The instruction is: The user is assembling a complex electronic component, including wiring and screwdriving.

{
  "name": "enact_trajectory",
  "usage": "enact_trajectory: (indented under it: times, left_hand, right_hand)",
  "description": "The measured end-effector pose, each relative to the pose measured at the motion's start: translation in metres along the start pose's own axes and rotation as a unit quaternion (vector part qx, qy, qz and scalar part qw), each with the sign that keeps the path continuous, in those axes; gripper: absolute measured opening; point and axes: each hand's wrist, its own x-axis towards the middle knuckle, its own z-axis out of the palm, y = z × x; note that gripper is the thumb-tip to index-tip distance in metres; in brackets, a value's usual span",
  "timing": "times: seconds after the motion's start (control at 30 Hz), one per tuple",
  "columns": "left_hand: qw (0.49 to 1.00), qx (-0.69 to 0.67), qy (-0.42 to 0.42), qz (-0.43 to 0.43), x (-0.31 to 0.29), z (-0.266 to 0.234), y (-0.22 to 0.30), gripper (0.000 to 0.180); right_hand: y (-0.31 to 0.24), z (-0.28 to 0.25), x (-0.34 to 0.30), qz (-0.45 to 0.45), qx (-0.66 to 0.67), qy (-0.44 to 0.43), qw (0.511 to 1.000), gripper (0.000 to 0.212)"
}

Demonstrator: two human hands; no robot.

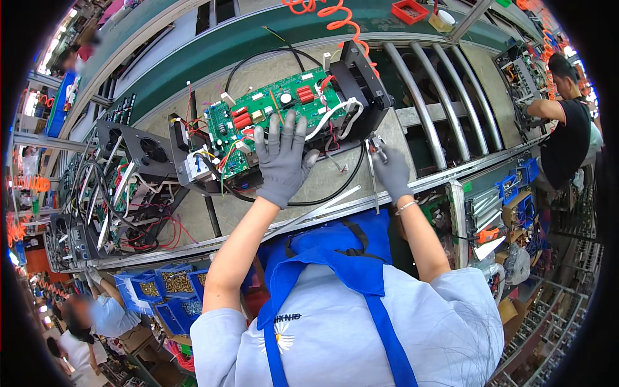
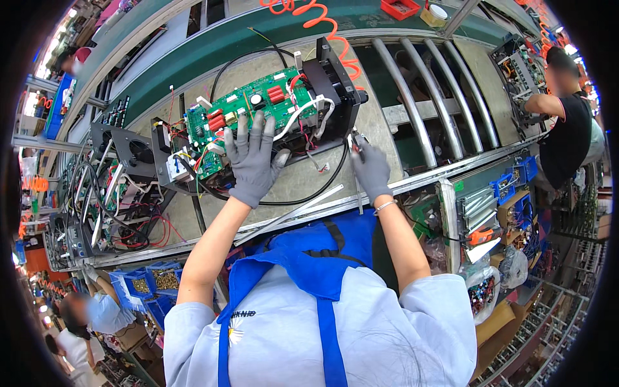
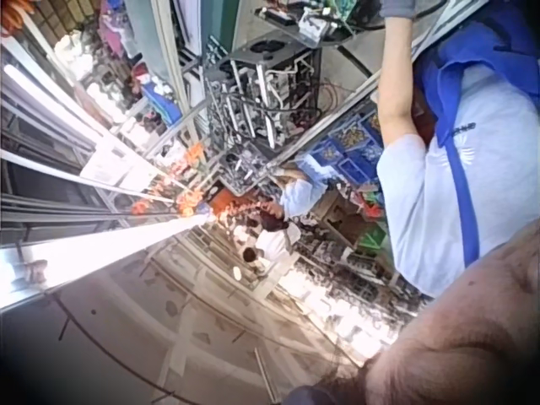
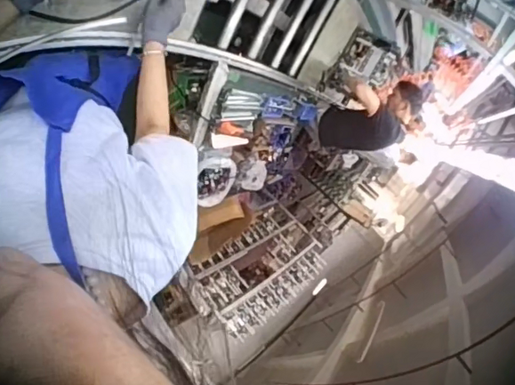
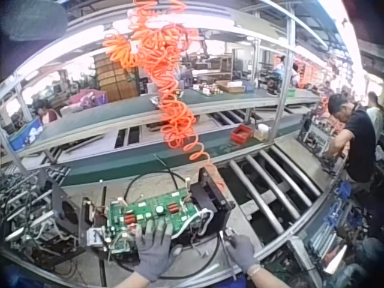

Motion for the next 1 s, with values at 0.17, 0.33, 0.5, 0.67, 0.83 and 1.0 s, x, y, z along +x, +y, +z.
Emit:
enact_trajectory:
  times: [0.17, 0.33, 0.5, 0.67, 0.83, 1.0]
  left_hand:
    - [1.000, -0.009, -0.011, 0.000, -0.012, -0.018, 0.001, 0.065]
    - [0.997, -0.050, -0.033, -0.052, -0.027, -0.033, 0.008, 0.065]
    - [0.995, -0.070, 0.004, -0.077, -0.040, -0.046, 0.015, 0.066]
    - [0.968, 0.025, 0.111, -0.225, -0.060, -0.075, -0.030, 0.062]
    - [0.954, 0.075, 0.075, -0.282, -0.083, -0.091, -0.075, 0.044]
    - [0.972, 0.049, 0.065, -0.219, -0.076, -0.120, -0.106, 0.020]
  right_hand:
    - [0.026, 0.030, -0.024, 0.108, -0.224, -0.012, 0.969, 0.045]
    - [0.019, 0.039, -0.026, 0.038, -0.254, -0.236, 0.937, 0.031]
    - [0.065, 0.052, -0.025, 0.072, -0.070, -0.200, 0.975, 0.023]
    - [0.074, 0.021, -0.023, 0.262, 0.239, -0.237, 0.905, 0.024]
    - [0.030, -0.052, -0.042, 0.337, 0.383, -0.203, 0.836, 0.018]
    - [0.009, -0.113, -0.053, 0.197, 0.343, -0.088, 0.914, 0.024]
